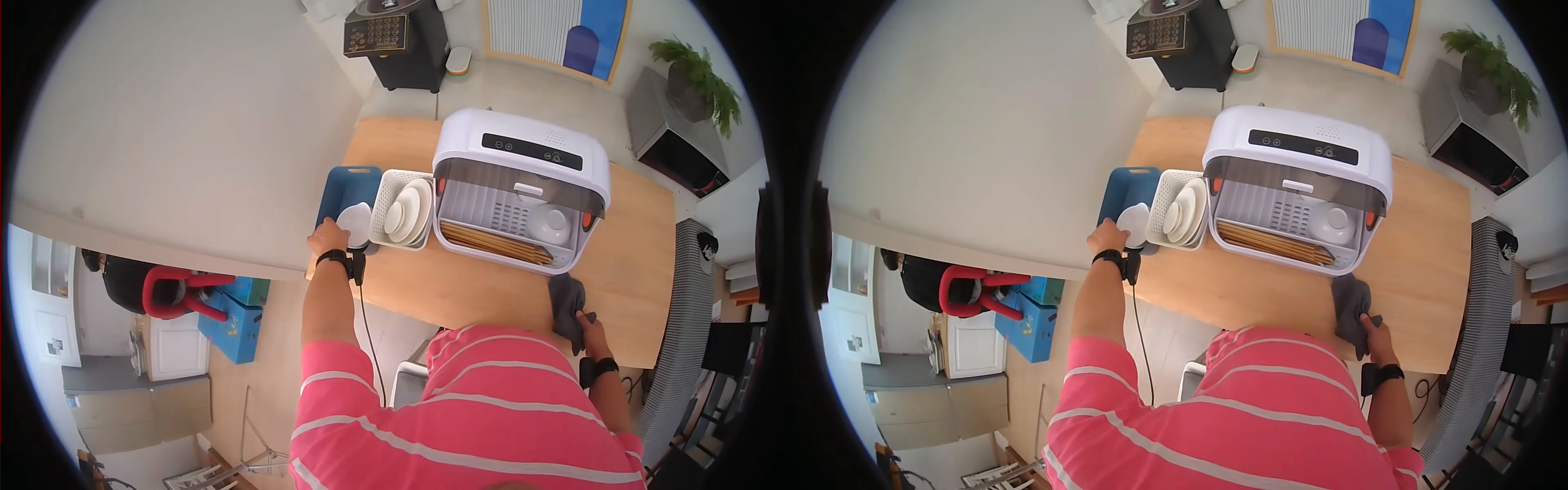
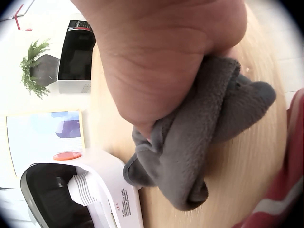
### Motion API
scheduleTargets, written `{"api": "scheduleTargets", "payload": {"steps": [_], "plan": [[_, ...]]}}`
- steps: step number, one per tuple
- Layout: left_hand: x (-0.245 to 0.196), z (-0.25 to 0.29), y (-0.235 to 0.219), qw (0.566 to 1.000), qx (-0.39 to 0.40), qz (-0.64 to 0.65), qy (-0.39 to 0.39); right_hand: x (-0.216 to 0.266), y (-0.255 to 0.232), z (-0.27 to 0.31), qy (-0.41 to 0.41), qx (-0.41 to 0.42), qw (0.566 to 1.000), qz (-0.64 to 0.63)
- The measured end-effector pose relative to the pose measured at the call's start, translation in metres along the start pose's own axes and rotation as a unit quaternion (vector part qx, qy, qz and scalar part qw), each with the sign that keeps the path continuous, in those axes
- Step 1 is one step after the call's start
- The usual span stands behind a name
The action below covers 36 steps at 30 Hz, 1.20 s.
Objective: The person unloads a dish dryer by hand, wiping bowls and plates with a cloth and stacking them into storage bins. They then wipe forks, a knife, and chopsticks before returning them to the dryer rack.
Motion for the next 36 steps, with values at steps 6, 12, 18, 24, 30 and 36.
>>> {"api": "scheduleTargets", "payload": {"steps": [6,12,18,24,30,36], "plan": [[0.012,-0.009,-0.003,0.998,0.020,0.052,-0.026,0.053,0.014,0.041,-0.011,0.106,0.984,0.140],[0.018,-0.009,-0.003,0.995,0.020,0.091,-0.035,0.118,0.035,0.062,-0.023,0.243,0.929,0.278],[0.016,0.004,-0.013,0.978,-0.042,0.202,-0.040,0.165,0.056,0.086,-0.081,0.247,0.916,0.305],[0.049,0.010,-0.034,0.927,-0.174,0.329,-0.051,0.195,0.071,0.109,-0.161,0.188,0.921,0.302],[0.018,0.086,-0.033,0.720,0.075,0.689,0.049,0.224,0.096,0.125,-0.282,0.166,0.919,0.218],[-0.093,0.200,-0.009,0.564,0.393,0.712,0.142,0.253,0.137,0.136,-0.518,0.089,0.764,0.374]]}}
Point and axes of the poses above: each hand's wrist, its own z-axis away from the middle knuckle, its own y-axis out of the palm, x = y × z, the point moved 1 cm from there along -z, towards the middle knuckle, and after that the axes turned 1 degree about z, right-handed, at the moved point
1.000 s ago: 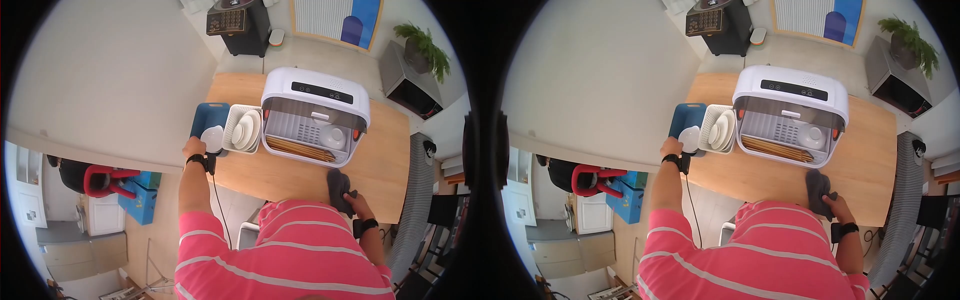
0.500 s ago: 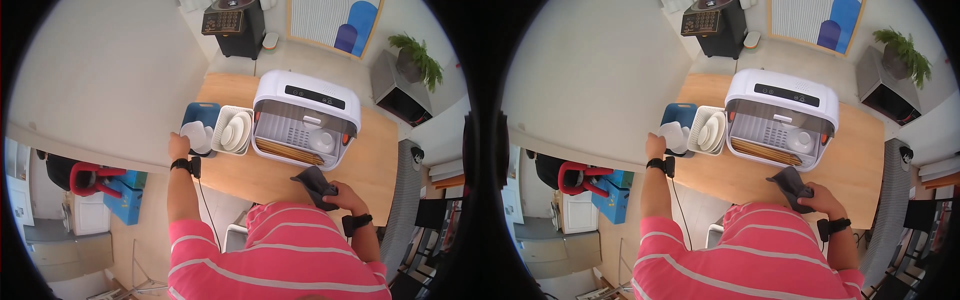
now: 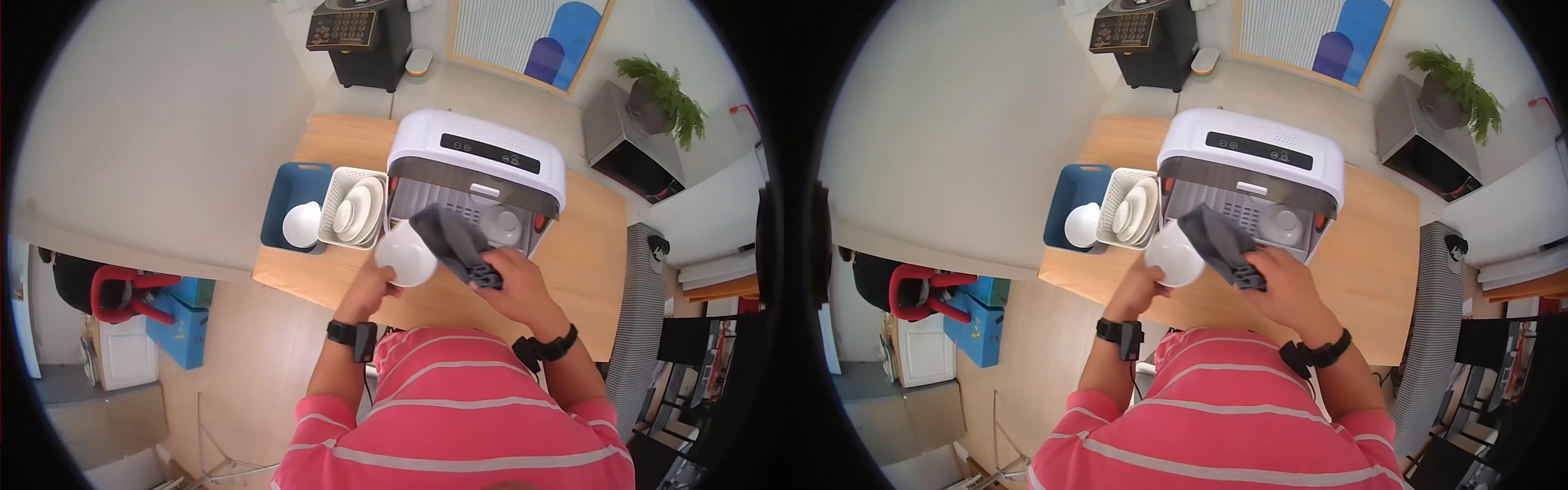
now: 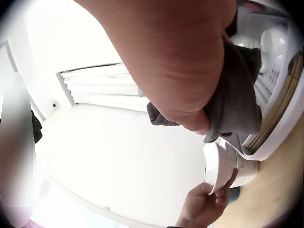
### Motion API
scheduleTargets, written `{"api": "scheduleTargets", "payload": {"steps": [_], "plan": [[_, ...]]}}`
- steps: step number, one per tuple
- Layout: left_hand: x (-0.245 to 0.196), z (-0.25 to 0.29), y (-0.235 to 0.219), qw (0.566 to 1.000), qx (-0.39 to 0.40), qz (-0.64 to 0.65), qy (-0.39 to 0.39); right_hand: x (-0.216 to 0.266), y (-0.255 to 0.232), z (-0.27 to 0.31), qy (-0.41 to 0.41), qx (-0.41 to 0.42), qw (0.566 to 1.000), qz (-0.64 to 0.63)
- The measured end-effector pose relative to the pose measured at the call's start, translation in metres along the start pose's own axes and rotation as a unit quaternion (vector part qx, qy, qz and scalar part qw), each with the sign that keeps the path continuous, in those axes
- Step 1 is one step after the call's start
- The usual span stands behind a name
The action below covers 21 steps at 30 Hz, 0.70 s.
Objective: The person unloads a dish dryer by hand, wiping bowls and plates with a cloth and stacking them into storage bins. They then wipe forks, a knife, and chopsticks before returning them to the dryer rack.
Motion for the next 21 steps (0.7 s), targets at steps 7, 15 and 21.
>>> {"api": "scheduleTargets", "payload": {"steps": [7,15,21], "plan": [[0.006,-0.004,0.064,0.967,0.248,0.023,-0.054,0.013,0.013,-0.013,-0.172,0.050,0.979,0.094],[0.021,-0.010,0.072,0.900,0.399,0.142,-0.106,-0.004,0.014,-0.012,-0.092,0.001,0.995,0.024],[0.025,-0.007,0.072,0.873,0.424,0.203,-0.129,0.006,0.004,-0.018,-0.159,0.020,0.987,-0.001]]}}
Point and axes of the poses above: each hand's wrist, its own z-axis away from the middle knuckle, its own y-axis out of the palm, x = y × z, the point moved 1 cm from there along -z, towards the middle knuckle, and after that the axes turned 1 degree about z, right-handed, at the moved point
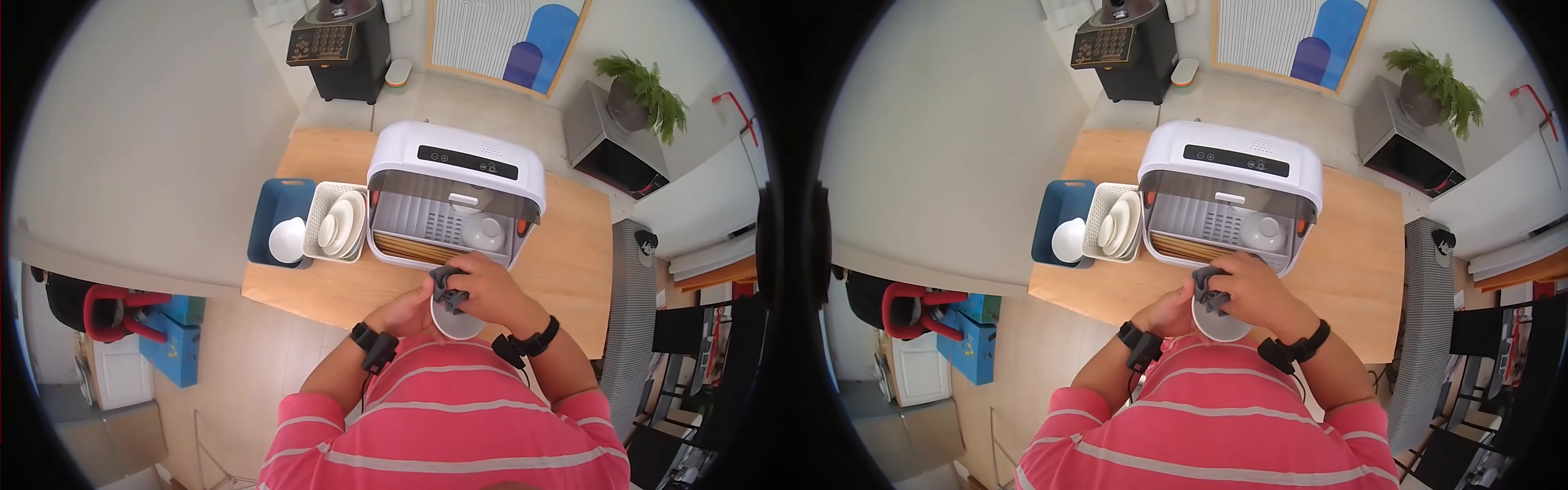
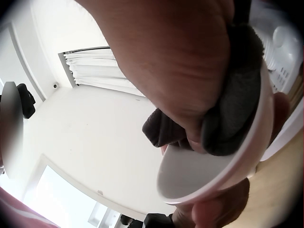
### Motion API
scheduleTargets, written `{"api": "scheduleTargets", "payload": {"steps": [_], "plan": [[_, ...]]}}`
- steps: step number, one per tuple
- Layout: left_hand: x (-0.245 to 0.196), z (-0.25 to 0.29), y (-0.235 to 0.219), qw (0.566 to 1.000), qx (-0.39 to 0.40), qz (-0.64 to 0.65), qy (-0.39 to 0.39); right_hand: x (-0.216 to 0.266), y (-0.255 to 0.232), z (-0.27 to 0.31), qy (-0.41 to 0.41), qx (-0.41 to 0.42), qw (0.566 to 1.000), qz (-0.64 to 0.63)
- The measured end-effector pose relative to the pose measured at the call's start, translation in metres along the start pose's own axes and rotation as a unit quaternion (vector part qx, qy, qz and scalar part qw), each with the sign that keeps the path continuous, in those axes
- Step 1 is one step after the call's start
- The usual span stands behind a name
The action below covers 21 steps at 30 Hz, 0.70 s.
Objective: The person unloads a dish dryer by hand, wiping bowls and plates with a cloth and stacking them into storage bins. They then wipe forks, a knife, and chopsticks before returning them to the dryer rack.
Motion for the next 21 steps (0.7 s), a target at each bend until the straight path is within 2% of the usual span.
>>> {"api": "scheduleTargets", "payload": {"steps": [1,2,4,5,7,8,10,11,13,14,16,17,19,20,21], "plan": [[0.002,0.001,0.001,1.000,0.004,-0.012,-0.024,0.002,0.000,-0.001,-0.040,0.019,0.999,0.018],[0.004,0.002,0.003,1.000,0.003,-0.012,-0.023,0.003,0.001,-0.001,-0.041,0.019,0.999,0.017],[0.005,0.002,0.010,0.997,-0.067,-0.032,0.014,0.006,0.002,-0.001,-0.035,-0.027,0.999,0.022],[0.003,0.002,0.016,0.997,-0.068,-0.031,0.015,0.006,0.002,0.000,-0.035,-0.026,0.999,0.021],[-0.008,0.001,0.025,0.987,-0.091,-0.122,0.043,0.005,0.002,0.002,0.031,-0.061,0.996,0.050],[-0.011,0.000,0.027,0.987,-0.093,-0.122,0.045,0.008,0.002,0.002,0.029,-0.059,0.997,0.048],[-0.017,-0.002,0.029,0.970,-0.124,-0.178,0.109,0.017,0.002,0.000,0.170,-0.091,0.974,0.121],[-0.020,-0.004,0.029,0.970,-0.124,-0.178,0.110,0.021,0.001,-0.001,0.170,-0.092,0.974,0.120],[-0.024,-0.006,0.030,0.950,-0.159,-0.230,0.136,0.025,-0.001,-0.001,0.289,0.015,0.944,0.158],[-0.020,-0.010,0.030,0.951,-0.158,-0.231,0.134,0.025,-0.003,0.000,0.290,0.014,0.944,0.158],[-0.013,-0.019,0.030,0.939,-0.142,-0.257,0.180,0.022,-0.008,0.001,0.256,0.127,0.946,0.154],[-0.012,-0.019,0.031,0.939,-0.141,-0.259,0.178,0.019,-0.015,-0.001,0.258,0.124,0.946,0.153],[-0.009,-0.020,0.034,0.962,-0.117,-0.214,0.125,0.013,-0.022,-0.006,0.193,0.281,0.940,0.030],[-0.008,-0.019,0.034,0.962,-0.116,-0.216,0.122,0.011,-0.024,-0.006,0.195,0.278,0.940,0.029],[-0.006,-0.018,0.034,0.975,-0.093,-0.175,0.104,0.011,-0.025,-0.007,0.191,0.248,0.947,-0.076]]}}
Point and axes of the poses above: each hand's wrist, its own z-axis away from the middle knuckle, its own y-axis out of the palm, x = y × z, the point moved 1 cm from there along -z, towards the middle knuckle, and after that the axes turned 1 degree about z, right-handed, at the moved point
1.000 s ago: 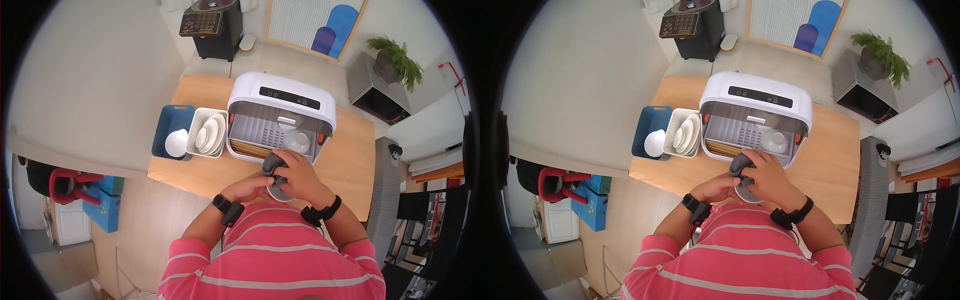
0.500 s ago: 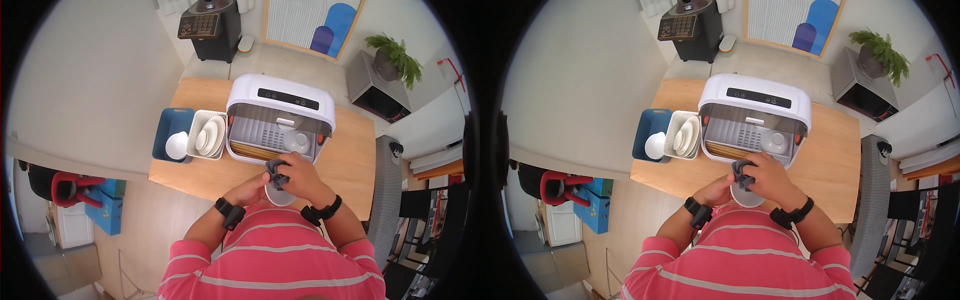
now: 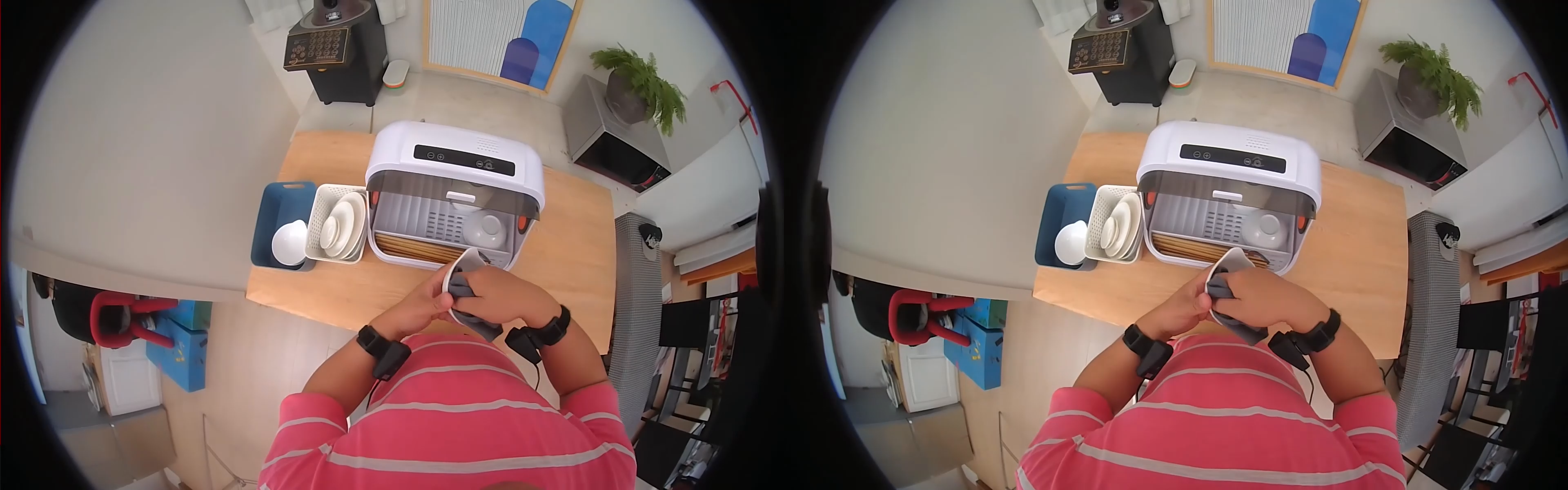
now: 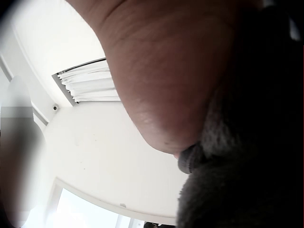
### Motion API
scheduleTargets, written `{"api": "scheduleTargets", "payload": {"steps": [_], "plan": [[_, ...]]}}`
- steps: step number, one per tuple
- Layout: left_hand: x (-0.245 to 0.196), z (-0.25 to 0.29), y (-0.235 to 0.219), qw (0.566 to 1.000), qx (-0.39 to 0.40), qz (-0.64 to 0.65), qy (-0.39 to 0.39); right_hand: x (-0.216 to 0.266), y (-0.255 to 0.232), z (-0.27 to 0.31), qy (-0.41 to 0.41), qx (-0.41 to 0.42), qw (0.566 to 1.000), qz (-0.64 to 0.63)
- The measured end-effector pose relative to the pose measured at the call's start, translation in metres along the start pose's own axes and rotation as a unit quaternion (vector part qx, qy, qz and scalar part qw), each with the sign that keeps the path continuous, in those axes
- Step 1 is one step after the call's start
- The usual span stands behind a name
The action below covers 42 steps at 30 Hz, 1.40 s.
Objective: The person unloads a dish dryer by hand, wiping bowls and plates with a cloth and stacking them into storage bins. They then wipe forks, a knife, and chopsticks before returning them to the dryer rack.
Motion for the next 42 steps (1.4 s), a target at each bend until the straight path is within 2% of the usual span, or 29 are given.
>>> {"api": "scheduleTargets", "payload": {"steps": [1,2,4,5,7,8,10,11,12,13,14,15,16,17,18,19,21,22,23,25,26,30,33,36,38,42], "plan": [[-0.001,0.001,0.001,0.999,0.021,0.044,-0.020,0.000,0.000,0.001,-0.033,-0.010,0.994,-0.105],[-0.004,0.001,0.001,0.999,0.022,0.042,-0.023,-0.001,0.003,-0.001,-0.033,-0.013,0.994,-0.108],[-0.018,0.001,0.001,0.999,0.010,-0.026,-0.026,-0.007,0.015,-0.007,-0.034,-0.144,0.968,-0.202],[-0.023,-0.002,0.002,0.999,0.013,-0.028,-0.030,-0.009,0.020,-0.008,-0.033,-0.148,0.967,-0.205],[-0.030,-0.009,0.004,0.995,-0.014,-0.095,-0.030,-0.018,0.029,-0.008,0.050,-0.255,0.939,-0.224],[-0.030,-0.013,0.003,0.994,-0.010,-0.099,-0.035,-0.023,0.035,-0.006,0.051,-0.261,0.937,-0.228],[-0.027,-0.022,0.001,0.972,-0.014,-0.234,-0.025,-0.045,0.048,0.005,0.126,-0.365,0.912,-0.140],[-0.030,-0.026,0.003,0.971,-0.009,-0.238,-0.031,-0.060,0.054,0.011,0.130,-0.371,0.908,-0.144],[-0.035,-0.031,0.004,0.912,-0.017,-0.408,-0.024,-0.082,0.060,0.020,0.200,-0.363,0.900,-0.132],[-0.039,-0.036,0.006,0.824,-0.024,-0.565,-0.013,-0.107,0.069,0.029,0.268,-0.354,0.888,-0.120],[-0.034,-0.045,0.004,0.768,-0.036,-0.637,0.062,-0.136,0.085,0.039,0.271,-0.359,0.884,-0.125],[-0.032,-0.057,0.005,0.766,-0.029,-0.640,0.060,-0.167,0.108,0.051,0.313,-0.330,0.879,-0.143],[-0.033,-0.071,0.006,0.727,-0.066,-0.684,0.007,-0.189,0.127,0.061,0.354,-0.300,0.871,-0.163],[-0.033,-0.085,0.004,0.681,-0.101,-0.723,-0.045,-0.200,0.142,0.069,0.358,-0.305,0.866,-0.170],[-0.029,-0.100,-0.001,0.653,-0.092,-0.752,-0.010,-0.209,0.157,0.077,0.363,-0.317,0.810,-0.333],[-0.026,-0.114,-0.004,0.651,-0.081,-0.754,-0.011,-0.213,0.167,0.083,0.355,-0.321,0.731,-0.487],[-0.020,-0.143,-0.005,0.563,-0.070,-0.824,0.001,-0.214,0.181,0.094,0.362,-0.337,0.722,-0.484],[-0.014,-0.159,-0.010,0.541,-0.058,-0.838,-0.037,-0.223,0.195,0.094,0.348,-0.392,0.758,-0.388],[-0.010,-0.168,-0.011,0.537,-0.043,-0.841,-0.037,-0.223,0.202,0.096,0.332,-0.441,0.783,-0.287],[-0.006,-0.185,-0.011,0.496,0.002,-0.867,-0.042,-0.223,0.209,0.099,0.346,-0.451,0.769,-0.292],[-0.010,-0.190,-0.002,0.492,0.011,-0.866,-0.083,-0.223,0.206,0.099,0.352,-0.452,0.767,-0.290],[0.001,-0.206,-0.005,0.470,0.054,-0.877,-0.089,-0.229,0.205,0.097,0.373,-0.459,0.755,-0.282],[0.007,-0.212,-0.003,0.462,0.054,-0.882,-0.075,-0.229,0.203,0.097,0.391,-0.447,0.754,-0.280],[0.009,-0.213,-0.001,0.475,0.046,-0.874,-0.090,-0.227,0.201,0.097,0.396,-0.455,0.752,-0.267],[0.006,-0.212,0.006,0.490,0.030,-0.861,-0.133,-0.228,0.198,0.097,0.396,-0.455,0.751,-0.269],[0.007,-0.207,0.002,0.503,-0.004,-0.857,-0.110,-0.234,0.199,0.098,0.392,-0.454,0.753,-0.270]]}}
Point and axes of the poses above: each hand's wrist, its own z-axis away from the middle knuckle, its own y-axis out of the palm, x = y × z, the point moved 1 cm from there along -z, towards the middle knuckle, and after that the axes turned 1 degree about z, right-handed, at the moved point
